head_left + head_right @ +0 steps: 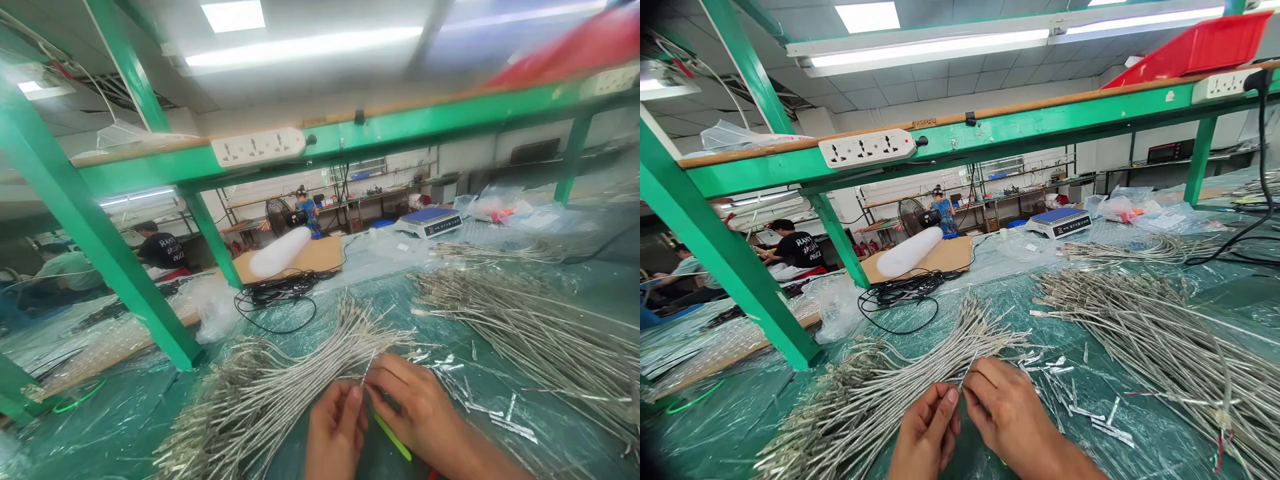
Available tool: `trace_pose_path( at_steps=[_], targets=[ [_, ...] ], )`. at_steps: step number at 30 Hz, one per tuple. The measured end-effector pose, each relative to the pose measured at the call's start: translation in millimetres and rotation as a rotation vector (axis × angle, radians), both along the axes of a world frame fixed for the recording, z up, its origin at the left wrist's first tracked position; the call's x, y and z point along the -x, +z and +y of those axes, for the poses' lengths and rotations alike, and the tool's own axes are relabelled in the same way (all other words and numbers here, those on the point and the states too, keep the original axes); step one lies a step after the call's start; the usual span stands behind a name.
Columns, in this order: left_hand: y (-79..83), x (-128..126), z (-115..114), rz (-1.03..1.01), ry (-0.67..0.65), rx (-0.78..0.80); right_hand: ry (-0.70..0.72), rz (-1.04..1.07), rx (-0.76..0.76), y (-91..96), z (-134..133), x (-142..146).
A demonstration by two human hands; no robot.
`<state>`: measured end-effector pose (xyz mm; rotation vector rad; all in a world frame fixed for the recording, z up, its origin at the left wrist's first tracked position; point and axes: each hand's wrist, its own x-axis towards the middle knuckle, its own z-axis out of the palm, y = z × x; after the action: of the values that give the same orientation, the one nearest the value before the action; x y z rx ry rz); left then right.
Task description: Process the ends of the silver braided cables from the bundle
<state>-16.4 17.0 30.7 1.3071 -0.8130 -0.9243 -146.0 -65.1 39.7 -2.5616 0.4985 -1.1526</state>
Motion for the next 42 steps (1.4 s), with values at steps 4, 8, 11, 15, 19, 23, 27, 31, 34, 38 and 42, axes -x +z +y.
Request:
trace_pose_path(
  at_steps=[4,8,11,15,19,23,27,31,34,38,42],
  targets=[
    [0.1,-4.6,-1.0,0.202,-0.085,-0.026,0.011,0.049,0.096,3.9,-2.1,2.2],
    [2.6,-5.4,-0.6,0.118,-0.034,-0.002,0.047,-0.026,-0.072,8.0,-2.9,4.8],
    [6.4,-2.6,1.0,-0.054,0.043,0.044,0.069,-0.147,-0.361,9.2,-0.7,5.4],
    [8.9,1.6,3.1,-0.086,0.012,0.044,0.128,-0.250,-0.711,9.1,2.1,4.7],
    [6.8,3.5,4.1,-0.084,-0.033,0.054,0.276,-0.297,-0.919,9.5,-0.4,4.9],
    [5.5,3.8,3.8,-0.076,-0.066,0.080,0.385,-0.289,-1.034,8.9,-6.2,4.4],
    [4.1,2.4,2.1,-0.012,-0.105,0.057,0.400,-0.243,-1.085,6.5,-12.6,3.9],
    [0.7,1.1,0.0,0.130,-0.163,0.054,0.389,-0.225,-1.075,4.9,-15.3,4.4],
    [-1.3,1.4,-0.9,0.300,-0.206,0.062,0.361,-0.229,-1.062,5.3,-11.3,3.5],
    [-1.6,2.3,-0.8,0.380,-0.175,0.054,0.196,-0.234,-0.834,7.7,-1.3,1.0],
    [1.3,0.3,-0.2,0.371,-0.141,0.075,0.179,-0.218,-0.785,7.1,2.5,0.8]
  ],
)
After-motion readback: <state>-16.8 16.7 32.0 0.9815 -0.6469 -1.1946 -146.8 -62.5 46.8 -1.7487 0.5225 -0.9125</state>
